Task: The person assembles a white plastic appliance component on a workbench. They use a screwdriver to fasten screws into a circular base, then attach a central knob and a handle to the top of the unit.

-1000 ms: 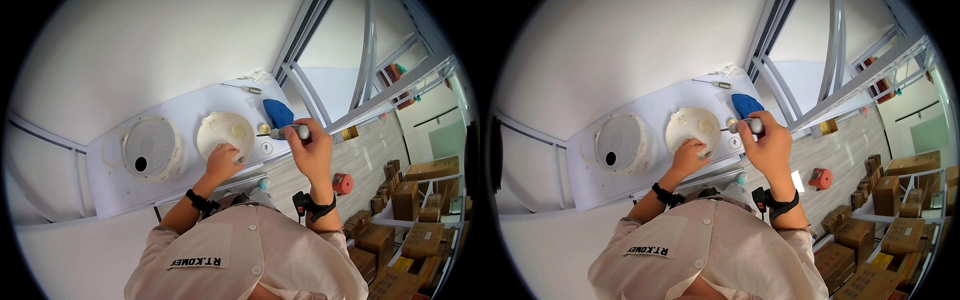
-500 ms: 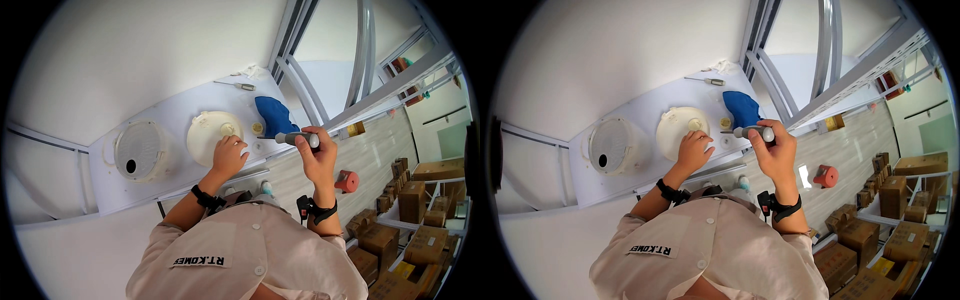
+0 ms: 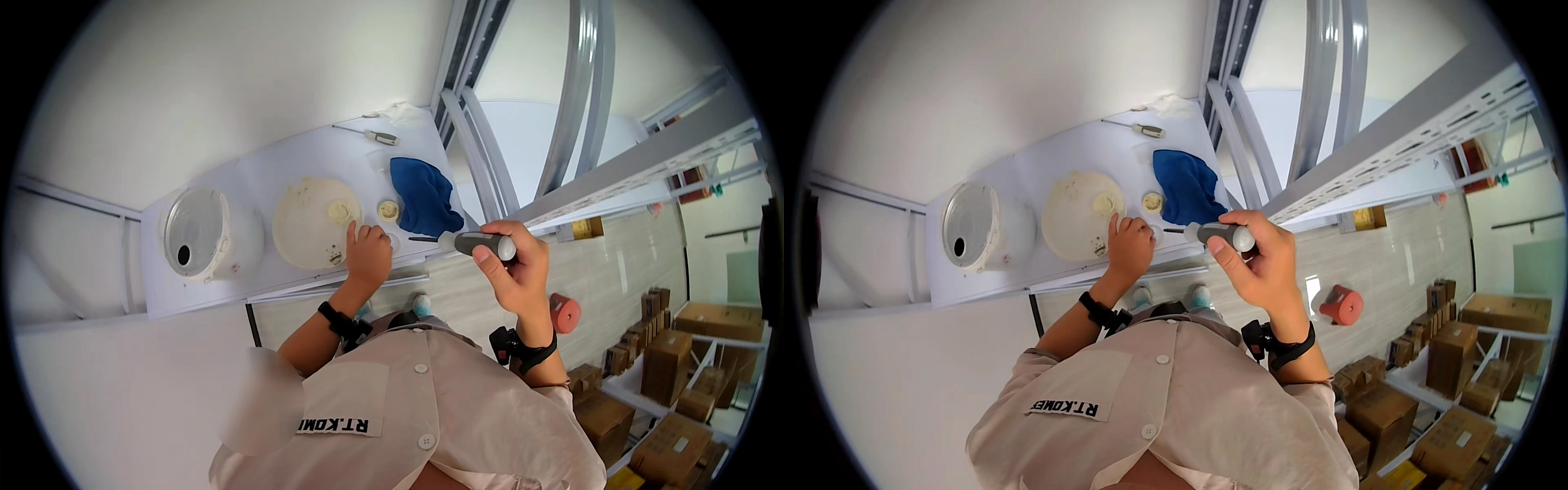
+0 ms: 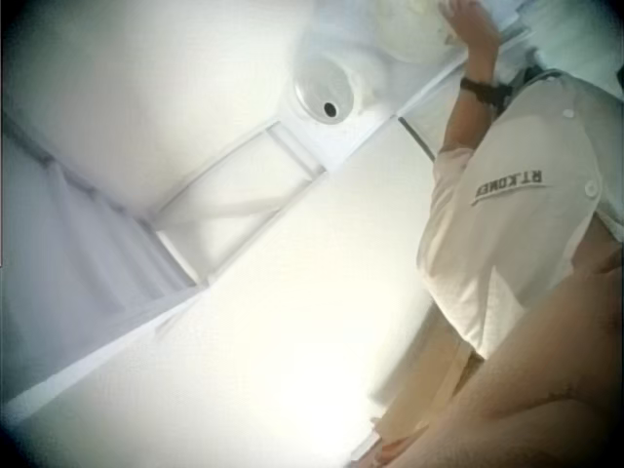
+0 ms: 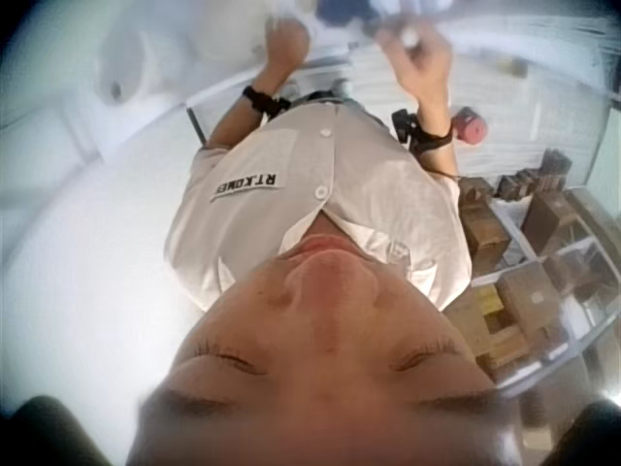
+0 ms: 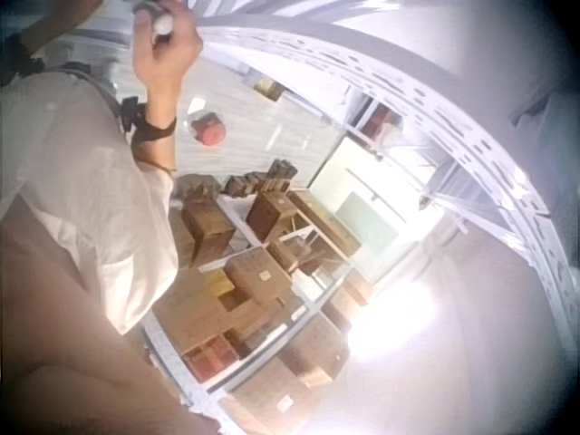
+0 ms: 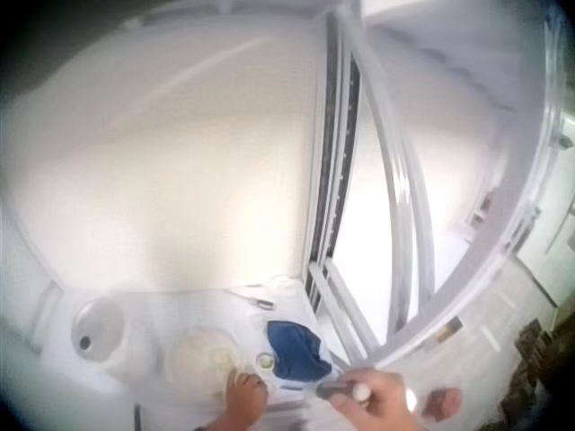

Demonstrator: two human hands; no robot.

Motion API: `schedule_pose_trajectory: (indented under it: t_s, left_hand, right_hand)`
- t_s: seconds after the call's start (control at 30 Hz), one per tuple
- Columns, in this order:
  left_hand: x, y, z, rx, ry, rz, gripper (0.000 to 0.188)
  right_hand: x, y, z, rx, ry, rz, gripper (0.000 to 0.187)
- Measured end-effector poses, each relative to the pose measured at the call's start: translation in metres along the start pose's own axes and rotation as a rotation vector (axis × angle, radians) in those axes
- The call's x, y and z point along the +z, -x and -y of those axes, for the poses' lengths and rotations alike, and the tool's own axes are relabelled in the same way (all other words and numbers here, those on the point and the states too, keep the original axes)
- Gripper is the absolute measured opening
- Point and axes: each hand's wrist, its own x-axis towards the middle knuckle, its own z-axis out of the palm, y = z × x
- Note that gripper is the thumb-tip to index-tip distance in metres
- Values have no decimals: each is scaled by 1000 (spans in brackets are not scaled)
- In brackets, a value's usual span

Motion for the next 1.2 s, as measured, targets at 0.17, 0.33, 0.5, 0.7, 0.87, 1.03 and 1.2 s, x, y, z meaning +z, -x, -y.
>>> schedule_pose_trajectory:
  t_s: [0.17,0.33,0.5,0.7,0.87,1.03,1.2]
  left_hand:
    - [10,2,-5,-56,-13,-76,7]
    - [18,4,-5,-76,-27,-68,7]
    - [16,0,-12,-106,0,-85,6]
    - [13,-2,-11,-82,31,-46,7]
    - [14,-2,-8,-56,34,-40,8]
    - [15,-6,-6,-28,-12,-28,8]
    - [13,-7,-5,-37,76,-44,6]
  right_hand:
    - [-4,-15,-8,-70,-78,101,27]
    - [-9,-24,-15,-84,-98,180,27]
    - [-10,-30,-20,-94,-119,213,27]
    - [-13,-30,-24,-85,-106,228,27]
    - [-10,-29,-22,-77,-118,200,27]
    - [-9,-28,-20,-81,-99,171,27]
    - [-7,-25,-17,-82,-65,137,27]
